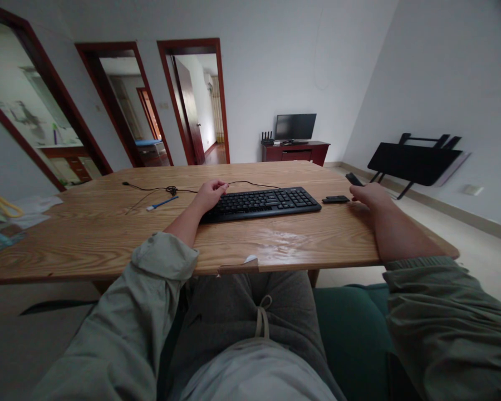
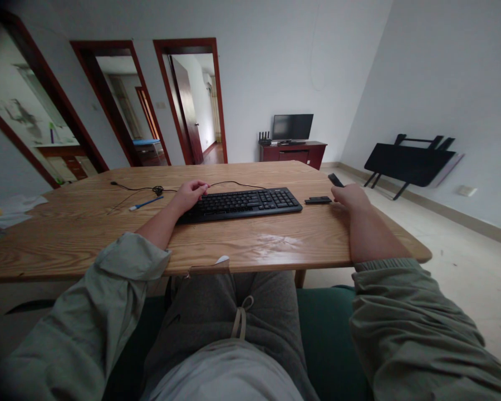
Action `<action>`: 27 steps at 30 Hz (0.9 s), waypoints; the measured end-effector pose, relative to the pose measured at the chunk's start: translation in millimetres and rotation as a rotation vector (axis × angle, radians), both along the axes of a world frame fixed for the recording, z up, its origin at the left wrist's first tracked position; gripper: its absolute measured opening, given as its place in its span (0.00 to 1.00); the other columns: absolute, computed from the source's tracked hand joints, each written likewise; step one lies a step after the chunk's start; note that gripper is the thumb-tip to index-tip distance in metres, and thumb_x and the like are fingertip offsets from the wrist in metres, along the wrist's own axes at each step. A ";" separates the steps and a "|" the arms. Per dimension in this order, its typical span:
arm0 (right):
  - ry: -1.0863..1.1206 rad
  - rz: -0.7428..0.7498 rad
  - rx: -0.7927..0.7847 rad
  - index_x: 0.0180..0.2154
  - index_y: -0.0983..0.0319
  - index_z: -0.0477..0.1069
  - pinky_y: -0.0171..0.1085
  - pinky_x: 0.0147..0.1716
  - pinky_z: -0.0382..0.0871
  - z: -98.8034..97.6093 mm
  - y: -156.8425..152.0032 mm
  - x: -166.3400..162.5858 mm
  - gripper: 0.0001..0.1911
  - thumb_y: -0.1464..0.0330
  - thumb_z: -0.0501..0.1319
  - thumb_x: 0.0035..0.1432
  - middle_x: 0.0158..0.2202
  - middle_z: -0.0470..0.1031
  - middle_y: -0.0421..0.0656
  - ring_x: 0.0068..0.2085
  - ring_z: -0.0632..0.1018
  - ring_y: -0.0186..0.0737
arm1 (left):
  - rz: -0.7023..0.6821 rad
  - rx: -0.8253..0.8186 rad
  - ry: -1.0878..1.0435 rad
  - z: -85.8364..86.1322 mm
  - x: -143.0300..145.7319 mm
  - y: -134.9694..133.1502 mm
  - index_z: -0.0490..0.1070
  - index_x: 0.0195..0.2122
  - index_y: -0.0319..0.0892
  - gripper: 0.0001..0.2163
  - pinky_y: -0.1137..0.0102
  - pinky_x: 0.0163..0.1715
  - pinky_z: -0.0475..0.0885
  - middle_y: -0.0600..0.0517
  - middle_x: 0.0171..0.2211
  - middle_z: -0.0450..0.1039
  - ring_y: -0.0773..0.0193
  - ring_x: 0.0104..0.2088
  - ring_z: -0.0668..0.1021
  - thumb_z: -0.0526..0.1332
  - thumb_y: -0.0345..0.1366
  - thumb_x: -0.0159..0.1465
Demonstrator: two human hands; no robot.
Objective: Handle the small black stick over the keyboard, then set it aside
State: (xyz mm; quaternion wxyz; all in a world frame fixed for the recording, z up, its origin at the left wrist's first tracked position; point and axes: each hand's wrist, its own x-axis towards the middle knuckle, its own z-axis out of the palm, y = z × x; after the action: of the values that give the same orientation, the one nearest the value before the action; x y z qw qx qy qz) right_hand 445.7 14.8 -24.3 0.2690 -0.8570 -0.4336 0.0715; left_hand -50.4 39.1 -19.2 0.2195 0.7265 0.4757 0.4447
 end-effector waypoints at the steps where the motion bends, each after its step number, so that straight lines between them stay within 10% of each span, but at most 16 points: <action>1: -0.007 0.000 -0.002 0.24 0.65 0.75 0.42 0.32 0.67 0.0 -0.1 -0.5 0.10 0.66 0.60 0.51 0.27 0.72 0.51 0.30 0.74 0.46 | 0.000 0.002 0.002 0.3 0.2 -0.3 0.74 0.36 0.38 0.13 0.71 0.29 0.69 0.50 0.29 0.75 0.67 0.25 0.71 0.59 0.44 0.60; 27: 0.000 0.051 0.091 0.23 0.63 0.73 0.43 0.32 0.68 -1.2 1.5 -1.6 0.10 0.64 0.61 0.49 0.25 0.73 0.51 0.30 0.75 0.48 | 0.009 -0.017 -0.007 1.2 1.4 -2.8 0.74 0.36 0.39 0.15 0.71 0.29 0.69 0.51 0.29 0.75 0.67 0.25 0.71 0.60 0.47 0.60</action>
State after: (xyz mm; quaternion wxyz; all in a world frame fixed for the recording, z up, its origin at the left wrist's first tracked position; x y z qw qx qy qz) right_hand 444.1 16.3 -25.5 0.3057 -0.8326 -0.4580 0.0588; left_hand -49.0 36.3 -18.0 0.2254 0.7208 0.4819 0.4443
